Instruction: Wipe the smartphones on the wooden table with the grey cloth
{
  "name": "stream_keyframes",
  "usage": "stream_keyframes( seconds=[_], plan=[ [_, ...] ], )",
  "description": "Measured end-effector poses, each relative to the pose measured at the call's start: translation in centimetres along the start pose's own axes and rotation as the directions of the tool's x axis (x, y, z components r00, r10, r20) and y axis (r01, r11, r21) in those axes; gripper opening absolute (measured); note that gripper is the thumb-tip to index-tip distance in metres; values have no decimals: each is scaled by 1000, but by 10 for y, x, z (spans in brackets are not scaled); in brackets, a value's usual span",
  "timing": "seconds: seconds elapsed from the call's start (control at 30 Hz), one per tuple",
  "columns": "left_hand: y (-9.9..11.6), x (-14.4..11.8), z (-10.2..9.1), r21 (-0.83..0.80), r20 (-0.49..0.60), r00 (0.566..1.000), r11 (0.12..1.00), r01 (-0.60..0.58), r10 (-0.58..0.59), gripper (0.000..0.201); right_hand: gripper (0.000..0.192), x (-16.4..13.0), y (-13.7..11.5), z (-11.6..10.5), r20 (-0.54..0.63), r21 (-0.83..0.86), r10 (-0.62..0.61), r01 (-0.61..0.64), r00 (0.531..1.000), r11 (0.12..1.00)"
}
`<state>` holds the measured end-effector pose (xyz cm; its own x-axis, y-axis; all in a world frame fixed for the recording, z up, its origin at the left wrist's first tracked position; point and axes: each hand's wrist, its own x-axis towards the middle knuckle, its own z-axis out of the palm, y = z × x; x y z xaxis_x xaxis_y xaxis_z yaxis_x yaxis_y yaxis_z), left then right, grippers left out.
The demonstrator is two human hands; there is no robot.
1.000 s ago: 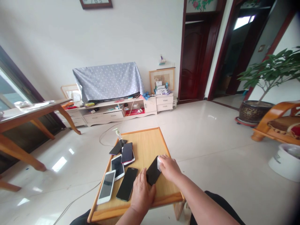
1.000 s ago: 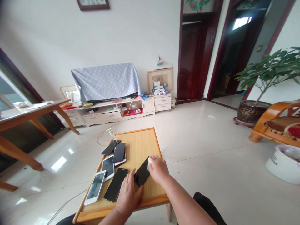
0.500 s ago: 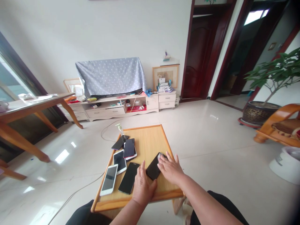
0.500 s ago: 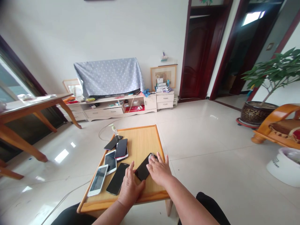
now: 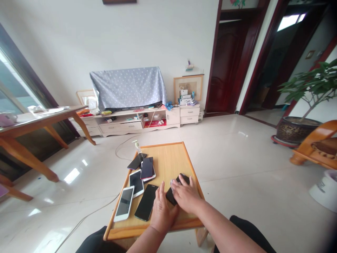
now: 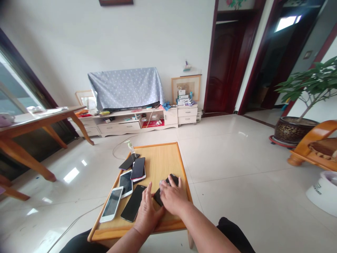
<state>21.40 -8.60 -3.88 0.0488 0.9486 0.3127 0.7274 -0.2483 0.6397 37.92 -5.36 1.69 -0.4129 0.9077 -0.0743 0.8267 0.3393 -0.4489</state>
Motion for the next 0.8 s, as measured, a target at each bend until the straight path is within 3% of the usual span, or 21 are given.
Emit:
stream_keyframes(
  seconds=[0.07, 0.13, 0.2, 0.27, 0.33, 0.4, 0.5, 0.57, 0.73, 0.8],
  plan=[
    [-2, 0, 1, 29, -16, 999, 999, -38, 39, 94, 51, -2, -5, 6, 29, 28, -120, 119, 992, 992],
    [-4, 1, 3, 62, -18, 998, 996, -65, 66, 93, 51, 0, -2, 7, 18, 30, -113, 113, 993, 993],
    [-5, 1, 6, 101, -7, 997, 992, -78, 79, 96, 52, 6, 9, 3, -31, 6, 33, -33, 999, 999],
    [-6, 1, 7, 141, 10, 996, 986, -85, 85, 95, 53, 12, 21, -3, -83, -12, 200, -202, 976, 979],
    [-6, 1, 7, 163, 33, 996, 982, -91, 87, 90, 55, 13, 25, -4, -104, -25, 265, -269, 959, 963],
    [-6, 2, 6, 159, 59, 995, 983, -90, 82, 87, 56, 5, 18, 2, -83, -31, 192, -195, 978, 980],
    [-6, 3, 5, 129, 96, 992, 988, -88, 76, 82, 54, -11, 2, 13, -38, 6, -26, 27, 999, 1000],
    [-6, 4, 5, 118, 109, 992, 990, -83, 70, 81, 54, -17, 2, 13, -20, 29, -79, 79, 997, 996],
    [1, 3, 5, 139, 94, 995, 990, -39, 26, 88, 55, -13, 33, -14, -26, -12, 243, -244, 970, 970],
    [2, 3, 4, 132, 94, 995, 991, -29, 17, 88, 56, -17, 34, -17, -27, -30, 260, -261, 965, 965]
  ],
)
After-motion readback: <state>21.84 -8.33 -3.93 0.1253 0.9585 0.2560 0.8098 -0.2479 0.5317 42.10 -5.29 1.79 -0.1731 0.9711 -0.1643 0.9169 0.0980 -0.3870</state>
